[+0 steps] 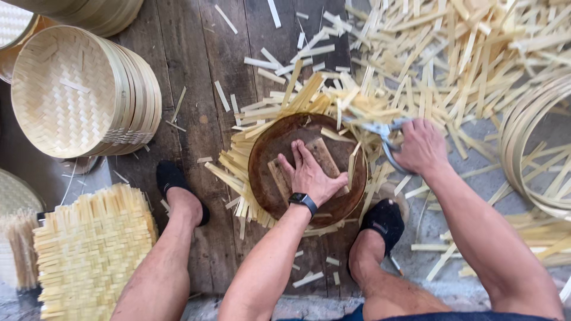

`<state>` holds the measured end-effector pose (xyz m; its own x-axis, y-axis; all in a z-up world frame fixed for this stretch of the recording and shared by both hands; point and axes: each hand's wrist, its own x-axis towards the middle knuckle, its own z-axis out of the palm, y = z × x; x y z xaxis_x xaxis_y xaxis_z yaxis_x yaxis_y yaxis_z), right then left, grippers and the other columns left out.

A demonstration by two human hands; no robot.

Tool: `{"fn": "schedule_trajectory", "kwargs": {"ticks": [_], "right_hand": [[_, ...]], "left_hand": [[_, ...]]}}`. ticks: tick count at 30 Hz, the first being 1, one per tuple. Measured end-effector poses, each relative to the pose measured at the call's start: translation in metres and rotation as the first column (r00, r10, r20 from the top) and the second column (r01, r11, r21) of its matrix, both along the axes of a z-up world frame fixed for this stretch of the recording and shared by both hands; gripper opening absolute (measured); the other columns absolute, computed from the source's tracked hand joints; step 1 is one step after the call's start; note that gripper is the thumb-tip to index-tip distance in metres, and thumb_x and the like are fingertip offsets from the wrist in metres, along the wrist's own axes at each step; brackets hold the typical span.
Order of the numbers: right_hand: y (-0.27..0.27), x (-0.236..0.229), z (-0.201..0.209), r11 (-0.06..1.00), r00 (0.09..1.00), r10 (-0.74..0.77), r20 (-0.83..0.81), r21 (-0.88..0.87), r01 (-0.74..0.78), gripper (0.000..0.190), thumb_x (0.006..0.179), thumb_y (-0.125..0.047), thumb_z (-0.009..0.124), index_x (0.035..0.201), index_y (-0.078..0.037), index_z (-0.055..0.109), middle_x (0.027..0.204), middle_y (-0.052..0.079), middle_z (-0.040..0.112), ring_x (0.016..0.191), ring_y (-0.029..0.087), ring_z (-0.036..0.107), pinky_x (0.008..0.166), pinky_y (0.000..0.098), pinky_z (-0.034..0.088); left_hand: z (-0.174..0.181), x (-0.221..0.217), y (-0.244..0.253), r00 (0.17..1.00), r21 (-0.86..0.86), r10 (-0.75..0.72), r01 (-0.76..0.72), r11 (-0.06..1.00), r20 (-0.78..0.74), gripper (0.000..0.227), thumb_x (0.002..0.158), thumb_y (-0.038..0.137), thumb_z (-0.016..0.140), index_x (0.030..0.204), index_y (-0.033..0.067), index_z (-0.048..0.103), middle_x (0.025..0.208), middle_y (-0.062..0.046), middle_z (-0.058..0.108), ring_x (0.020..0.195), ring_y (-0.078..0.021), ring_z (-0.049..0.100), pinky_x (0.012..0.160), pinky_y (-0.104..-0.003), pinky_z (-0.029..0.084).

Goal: The person weaves thin bamboo strips into a flat square base, attaches a circular bamboo rim, and then uses a wooden form and scissors to trim the excess strips around the edge to create a round basket.

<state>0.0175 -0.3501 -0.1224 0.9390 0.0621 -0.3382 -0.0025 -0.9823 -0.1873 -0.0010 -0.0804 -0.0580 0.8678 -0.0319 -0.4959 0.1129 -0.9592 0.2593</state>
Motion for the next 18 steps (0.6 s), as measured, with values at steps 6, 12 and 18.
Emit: {"fn": "schedule_trajectory", "kwargs": {"ticks": [6,12,18], "right_hand": [[0.006,-0.014,-0.001,0.998,0.997,0.019,-0.074,-0.065,-0.024,0.077,0.084,-0.063,0.068,0.119,0.006,0.063,0.112,0.022,0.062,0.101,0.032,0.06,0.089,0.0414,0.05],[0.017,-0.005,-0.016,0.999,1.0,0.013,-0.005,0.041,-0.013,0.044,0.082,-0.041,0.068,0.105,-0.004,0.069,0.108,0.015,0.067,0.099,0.032,0.067,0.083,0.0453,0.056],[0.003,-0.002,-0.004,0.997,0.997,0.062,-0.039,-0.038,-0.063,0.06,0.089,-0.057,0.067,0.106,0.001,0.069,0.098,0.017,0.066,0.089,0.028,0.067,0.076,0.0411,0.057]], "left_hand": [[0.003,-0.002,-0.003,0.996,-0.021,-0.087,0.087,0.996,0.034,0.143,0.061,0.067,0.077,0.149,-0.0206,0.005,0.16,-0.037,0.02,0.155,-0.0392,0.013,0.121,-0.062,-0.012],[0.006,-0.002,0.001,0.972,-0.053,-0.236,0.236,0.97,0.004,0.145,0.057,0.062,0.081,0.149,-0.02,0.004,0.159,-0.035,0.025,0.155,-0.038,0.015,0.122,-0.061,-0.011],[-0.006,-0.005,0.011,0.927,-0.058,-0.367,0.371,0.927,0.08,0.146,0.056,0.062,0.081,0.151,-0.0173,0.004,0.161,-0.033,0.023,0.155,-0.0364,0.017,0.124,-0.057,-0.01]]}}
